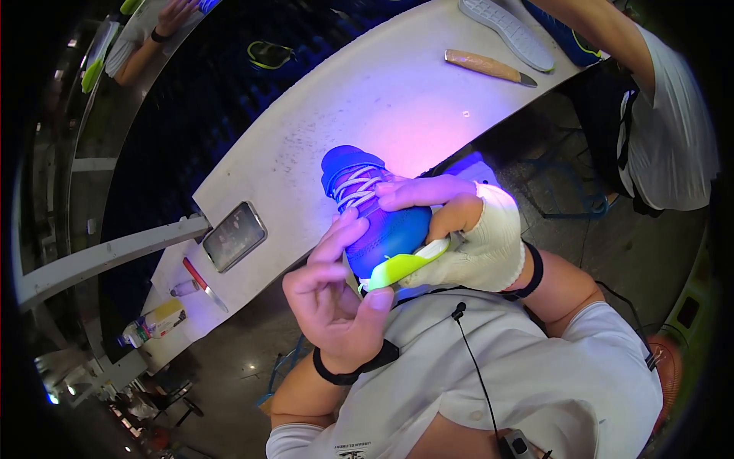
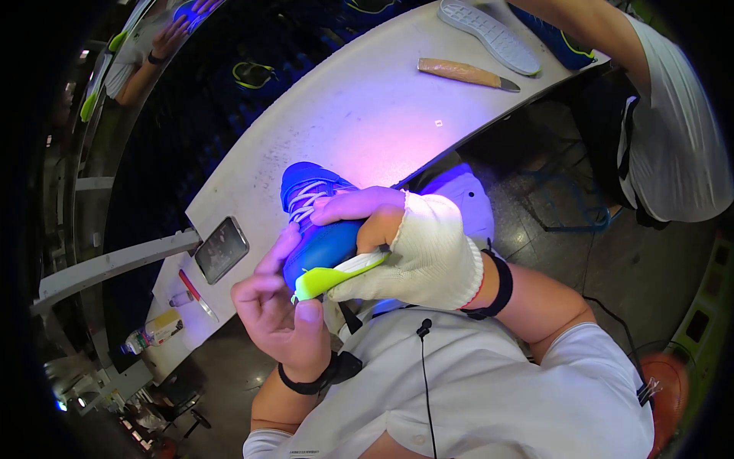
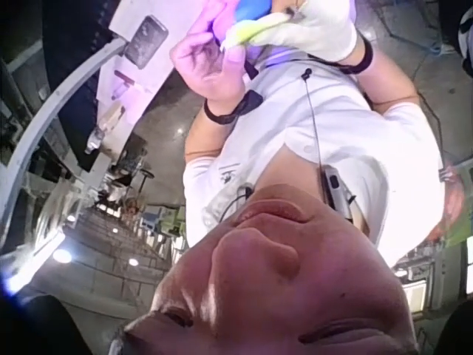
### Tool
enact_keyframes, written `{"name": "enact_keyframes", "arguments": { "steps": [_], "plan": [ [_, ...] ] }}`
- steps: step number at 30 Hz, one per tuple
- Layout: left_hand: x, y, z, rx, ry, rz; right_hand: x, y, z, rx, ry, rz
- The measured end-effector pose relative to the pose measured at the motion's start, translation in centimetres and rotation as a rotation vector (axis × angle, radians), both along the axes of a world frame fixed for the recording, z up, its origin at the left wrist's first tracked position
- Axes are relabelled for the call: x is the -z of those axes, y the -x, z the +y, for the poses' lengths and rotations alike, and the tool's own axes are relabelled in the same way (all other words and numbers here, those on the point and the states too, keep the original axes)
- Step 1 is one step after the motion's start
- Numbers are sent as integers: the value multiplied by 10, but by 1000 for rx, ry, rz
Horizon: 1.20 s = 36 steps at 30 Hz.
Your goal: Inspecting shoe components using a UV light and assembling them at a factory station.
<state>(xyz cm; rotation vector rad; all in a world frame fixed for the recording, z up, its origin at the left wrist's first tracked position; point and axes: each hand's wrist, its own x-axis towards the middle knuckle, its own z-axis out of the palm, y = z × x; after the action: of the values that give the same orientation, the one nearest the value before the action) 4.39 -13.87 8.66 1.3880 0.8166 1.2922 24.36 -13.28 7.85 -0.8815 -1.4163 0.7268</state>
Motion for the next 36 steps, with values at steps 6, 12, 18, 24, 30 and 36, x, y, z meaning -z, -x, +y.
{"name": "enact_keyframes", "arguments": {
  "steps": [6, 12, 18, 24, 30, 36],
  "plan": [
    [-17, 16, 26, 81, -155, 401, -9, -3, 8, -80, 47, -349],
    [-32, 31, 28, 3, 83, 125, 51, 9, 12, 28, -69, -429],
    [-44, 63, 63, 214, -85, 534, 59, 25, 34, 69, -239, -472],
    [-28, 68, 62, 212, -156, 497, 40, 14, 39, -31, -179, -593],
    [-11, 96, 62, 158, -70, 403, 72, 30, 43, 28, -200, -518],
    [-22, 125, 57, 178, 274, 646, 87, 55, 46, -19, -238, -505]
  ]
}}
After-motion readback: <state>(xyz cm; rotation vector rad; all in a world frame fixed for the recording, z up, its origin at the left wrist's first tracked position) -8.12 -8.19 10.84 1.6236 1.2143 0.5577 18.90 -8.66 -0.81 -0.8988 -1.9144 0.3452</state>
